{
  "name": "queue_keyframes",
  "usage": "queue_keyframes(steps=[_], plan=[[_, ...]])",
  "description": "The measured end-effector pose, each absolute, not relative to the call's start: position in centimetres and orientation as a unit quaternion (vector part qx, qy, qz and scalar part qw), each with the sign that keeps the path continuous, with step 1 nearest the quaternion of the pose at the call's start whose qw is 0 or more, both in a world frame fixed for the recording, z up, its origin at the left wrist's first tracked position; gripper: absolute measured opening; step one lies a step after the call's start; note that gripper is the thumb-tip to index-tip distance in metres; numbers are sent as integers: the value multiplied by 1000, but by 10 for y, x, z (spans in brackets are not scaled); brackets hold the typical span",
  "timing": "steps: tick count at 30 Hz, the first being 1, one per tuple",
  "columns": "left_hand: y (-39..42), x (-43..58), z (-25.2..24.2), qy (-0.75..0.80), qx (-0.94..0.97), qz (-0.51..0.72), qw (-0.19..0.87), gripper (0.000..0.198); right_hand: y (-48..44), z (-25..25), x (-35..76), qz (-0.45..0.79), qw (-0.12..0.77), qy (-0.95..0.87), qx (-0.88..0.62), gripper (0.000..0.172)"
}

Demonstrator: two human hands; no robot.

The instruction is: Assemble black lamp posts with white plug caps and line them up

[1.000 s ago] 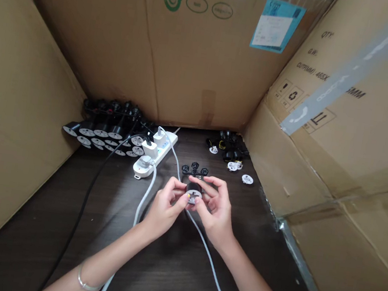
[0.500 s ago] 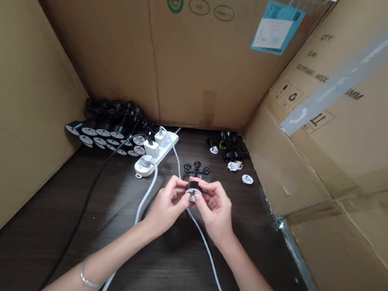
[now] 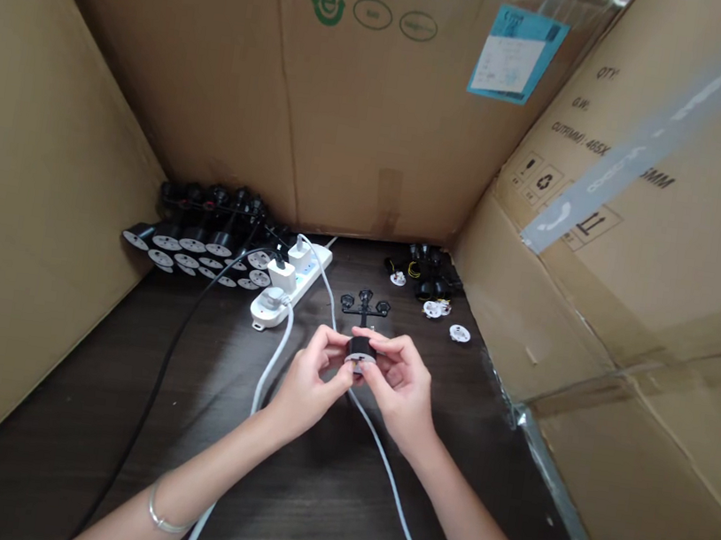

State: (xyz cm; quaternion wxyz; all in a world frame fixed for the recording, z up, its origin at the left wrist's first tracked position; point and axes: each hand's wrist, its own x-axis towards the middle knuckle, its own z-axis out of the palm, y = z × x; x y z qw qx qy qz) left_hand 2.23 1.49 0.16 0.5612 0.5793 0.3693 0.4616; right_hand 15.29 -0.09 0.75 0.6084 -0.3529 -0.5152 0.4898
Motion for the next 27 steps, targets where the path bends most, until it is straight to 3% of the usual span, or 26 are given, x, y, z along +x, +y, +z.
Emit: queue_keyframes(steps=[12, 27], plan=[[16, 22, -3, 372, 640, 474, 477, 19, 3, -2, 153, 417, 627, -556, -352, 18], [16, 19, -4, 336, 655, 474, 483, 14, -2, 3, 156, 439, 625, -559, -323, 12]])
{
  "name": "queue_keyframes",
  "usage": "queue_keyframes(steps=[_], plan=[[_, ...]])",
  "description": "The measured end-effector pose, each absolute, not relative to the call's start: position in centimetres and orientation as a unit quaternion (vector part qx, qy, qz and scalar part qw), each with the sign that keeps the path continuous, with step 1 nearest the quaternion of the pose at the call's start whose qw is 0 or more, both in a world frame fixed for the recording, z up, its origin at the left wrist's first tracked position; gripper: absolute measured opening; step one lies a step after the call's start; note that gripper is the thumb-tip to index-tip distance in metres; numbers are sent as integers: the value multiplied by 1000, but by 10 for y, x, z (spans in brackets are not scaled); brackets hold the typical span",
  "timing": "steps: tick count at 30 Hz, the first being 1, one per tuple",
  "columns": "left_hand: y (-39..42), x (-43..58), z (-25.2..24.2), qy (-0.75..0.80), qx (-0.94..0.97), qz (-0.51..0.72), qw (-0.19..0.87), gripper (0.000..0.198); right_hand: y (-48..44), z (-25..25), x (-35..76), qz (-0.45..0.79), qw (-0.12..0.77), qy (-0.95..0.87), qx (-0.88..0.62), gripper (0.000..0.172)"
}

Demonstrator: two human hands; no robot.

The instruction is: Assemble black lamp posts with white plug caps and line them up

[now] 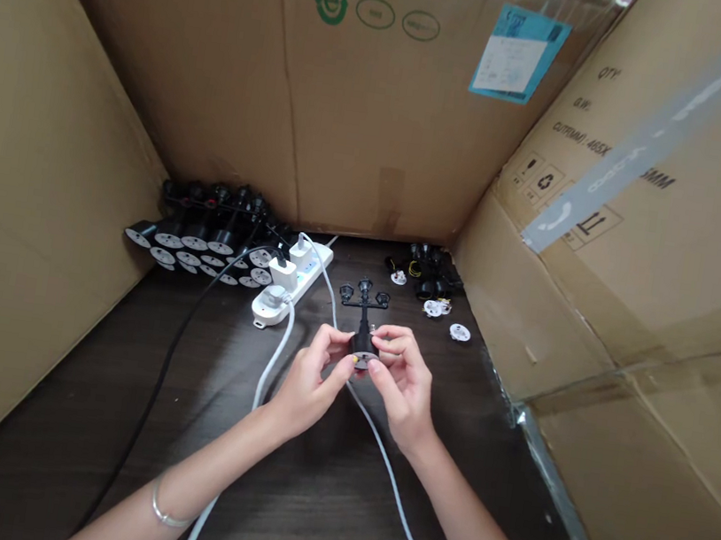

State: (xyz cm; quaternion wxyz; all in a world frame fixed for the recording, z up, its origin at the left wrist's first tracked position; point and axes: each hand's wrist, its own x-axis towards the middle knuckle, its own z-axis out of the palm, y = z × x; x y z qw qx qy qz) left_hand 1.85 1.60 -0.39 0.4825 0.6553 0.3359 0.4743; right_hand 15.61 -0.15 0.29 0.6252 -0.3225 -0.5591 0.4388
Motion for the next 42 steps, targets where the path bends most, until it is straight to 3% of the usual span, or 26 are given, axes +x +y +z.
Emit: queue_keyframes(steps=[15, 28, 42], plan=[[17, 17, -3, 348, 691, 470, 425, 18, 0, 5, 155, 374, 626, -572, -374, 13], [17, 20, 2, 347, 599, 480, 539, 17, -3, 5, 155, 397, 620, -571, -365, 13], [17, 20, 2, 354, 631, 460, 516, 16, -2, 0, 153, 409, 633, -549, -361, 6]])
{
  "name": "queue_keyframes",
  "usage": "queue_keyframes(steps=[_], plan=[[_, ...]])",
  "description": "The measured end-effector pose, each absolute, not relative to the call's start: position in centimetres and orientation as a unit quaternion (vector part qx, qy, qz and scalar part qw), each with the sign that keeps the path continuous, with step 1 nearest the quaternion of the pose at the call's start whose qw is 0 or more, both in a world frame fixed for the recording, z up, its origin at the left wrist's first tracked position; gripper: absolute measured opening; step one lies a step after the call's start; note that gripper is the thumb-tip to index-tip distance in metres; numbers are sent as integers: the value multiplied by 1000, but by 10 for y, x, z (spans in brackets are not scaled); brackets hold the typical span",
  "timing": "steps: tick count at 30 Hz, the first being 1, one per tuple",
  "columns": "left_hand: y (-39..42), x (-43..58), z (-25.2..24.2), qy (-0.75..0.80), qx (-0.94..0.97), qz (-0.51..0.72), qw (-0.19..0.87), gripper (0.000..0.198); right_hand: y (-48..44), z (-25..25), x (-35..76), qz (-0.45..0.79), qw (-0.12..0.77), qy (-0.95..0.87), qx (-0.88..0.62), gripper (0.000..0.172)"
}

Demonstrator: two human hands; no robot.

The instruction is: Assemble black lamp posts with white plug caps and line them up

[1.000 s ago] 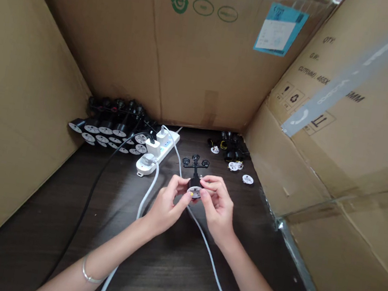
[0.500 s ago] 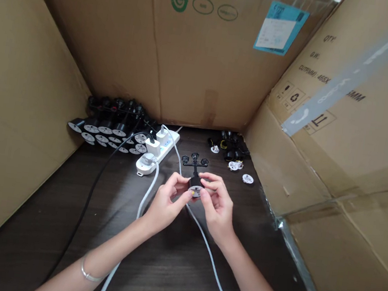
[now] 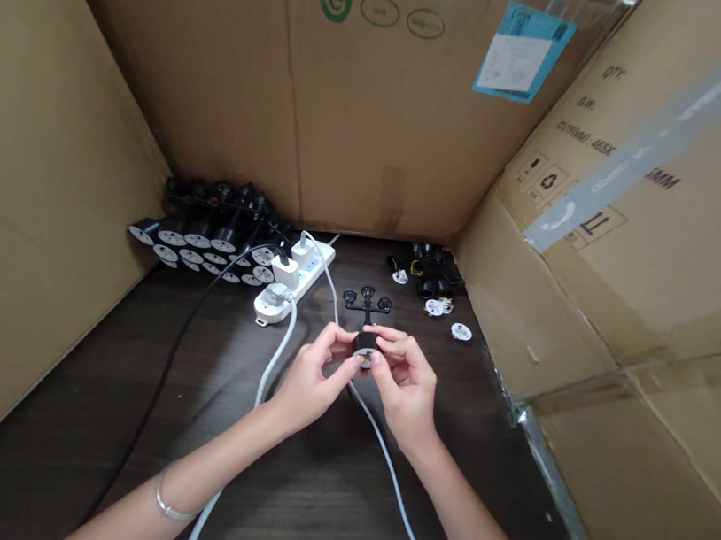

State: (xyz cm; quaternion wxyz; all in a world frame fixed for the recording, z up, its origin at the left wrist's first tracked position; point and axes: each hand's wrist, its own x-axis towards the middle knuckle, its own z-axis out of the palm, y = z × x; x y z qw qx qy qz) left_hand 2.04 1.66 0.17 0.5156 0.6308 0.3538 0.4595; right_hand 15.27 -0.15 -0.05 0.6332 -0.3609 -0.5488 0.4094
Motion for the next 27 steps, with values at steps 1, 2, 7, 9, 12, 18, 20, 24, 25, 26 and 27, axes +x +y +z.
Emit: queue_keyframes(steps=[1, 2, 7, 9, 12, 18, 20, 24, 25, 26, 27], plan=[[16, 21, 2, 352, 631, 456, 519, 16, -2, -1, 153, 407, 635, -546, -365, 5], [16, 21, 2, 350, 631, 453, 523, 16, -2, 0, 153, 403, 635, -545, -371, 4], [15, 21, 3, 347, 633, 450, 526, 14, -3, 0, 154, 383, 620, -549, -410, 4], [15, 21, 3, 357, 630, 451, 522, 14, -3, 1, 154, 373, 615, -552, -421, 7], [16, 21, 2, 371, 617, 448, 530, 15, -2, 3, 155, 379, 613, -551, -420, 11], [19, 22, 3, 376, 576, 456, 565, 20, -1, 8, 158, 444, 596, -547, -386, 11], [20, 22, 3, 377, 559, 463, 575, 20, -1, 8, 158, 473, 588, -544, -366, 11], [22, 22, 1, 383, 540, 470, 584, 21, 1, 8, 157, 533, 569, -527, -338, 13], [22, 22, 0, 384, 538, 471, 585, 21, 1, 8, 157, 545, 562, -523, -337, 13], [23, 22, -1, 385, 535, 474, 584, 21, 1, 8, 156, 554, 557, -518, -337, 13], [23, 22, -2, 386, 534, 476, 583, 21, 1, 9, 156, 560, 555, -514, -338, 14]])
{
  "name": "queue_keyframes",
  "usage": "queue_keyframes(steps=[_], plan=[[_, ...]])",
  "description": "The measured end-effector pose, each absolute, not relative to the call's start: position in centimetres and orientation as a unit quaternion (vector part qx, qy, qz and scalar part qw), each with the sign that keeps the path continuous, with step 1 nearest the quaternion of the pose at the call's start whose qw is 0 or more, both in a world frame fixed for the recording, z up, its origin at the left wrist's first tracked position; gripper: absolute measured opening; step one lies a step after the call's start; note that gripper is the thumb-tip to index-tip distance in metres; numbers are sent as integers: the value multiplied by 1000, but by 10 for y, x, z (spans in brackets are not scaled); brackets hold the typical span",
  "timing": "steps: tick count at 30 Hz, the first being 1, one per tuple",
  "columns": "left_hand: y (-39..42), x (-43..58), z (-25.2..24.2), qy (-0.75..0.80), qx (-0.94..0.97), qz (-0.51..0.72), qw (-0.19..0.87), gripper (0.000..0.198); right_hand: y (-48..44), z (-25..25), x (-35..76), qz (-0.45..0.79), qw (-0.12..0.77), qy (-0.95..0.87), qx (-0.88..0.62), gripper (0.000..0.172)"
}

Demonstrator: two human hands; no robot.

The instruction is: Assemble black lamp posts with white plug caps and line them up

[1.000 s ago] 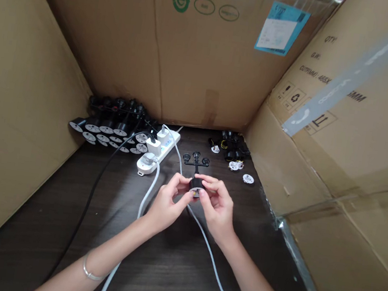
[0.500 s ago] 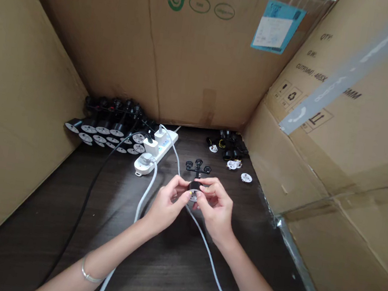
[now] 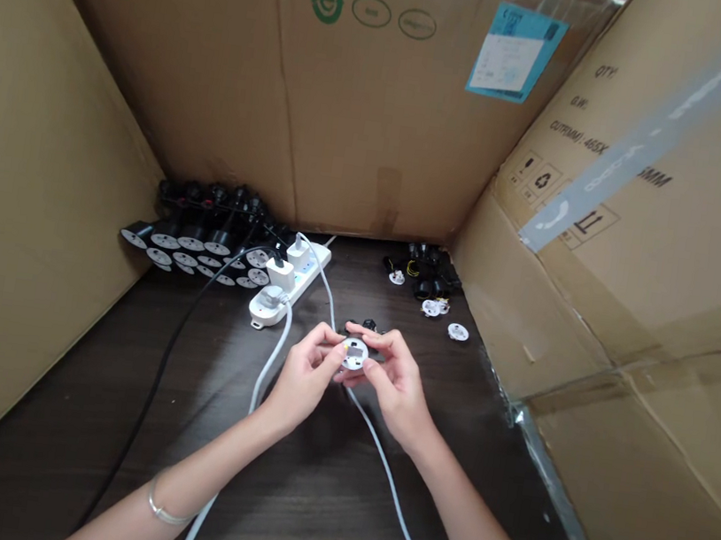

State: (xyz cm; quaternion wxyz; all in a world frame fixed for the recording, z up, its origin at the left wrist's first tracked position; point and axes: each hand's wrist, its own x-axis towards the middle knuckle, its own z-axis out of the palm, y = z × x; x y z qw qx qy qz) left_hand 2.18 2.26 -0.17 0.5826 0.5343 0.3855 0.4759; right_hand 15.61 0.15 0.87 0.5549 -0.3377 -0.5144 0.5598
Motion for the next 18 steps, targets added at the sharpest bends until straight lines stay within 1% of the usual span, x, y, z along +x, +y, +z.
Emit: queue_keyframes(steps=[8, 15, 18], plan=[[22, 20, 0, 400, 568, 472, 543, 21, 2, 9, 153, 552, 573, -497, -346, 21], [20, 22, 3, 386, 551, 473, 570, 21, 1, 9, 150, 523, 602, -486, -356, 21], [19, 22, 6, 365, 548, 477, 583, 20, 0, 10, 150, 501, 619, -491, -353, 17]])
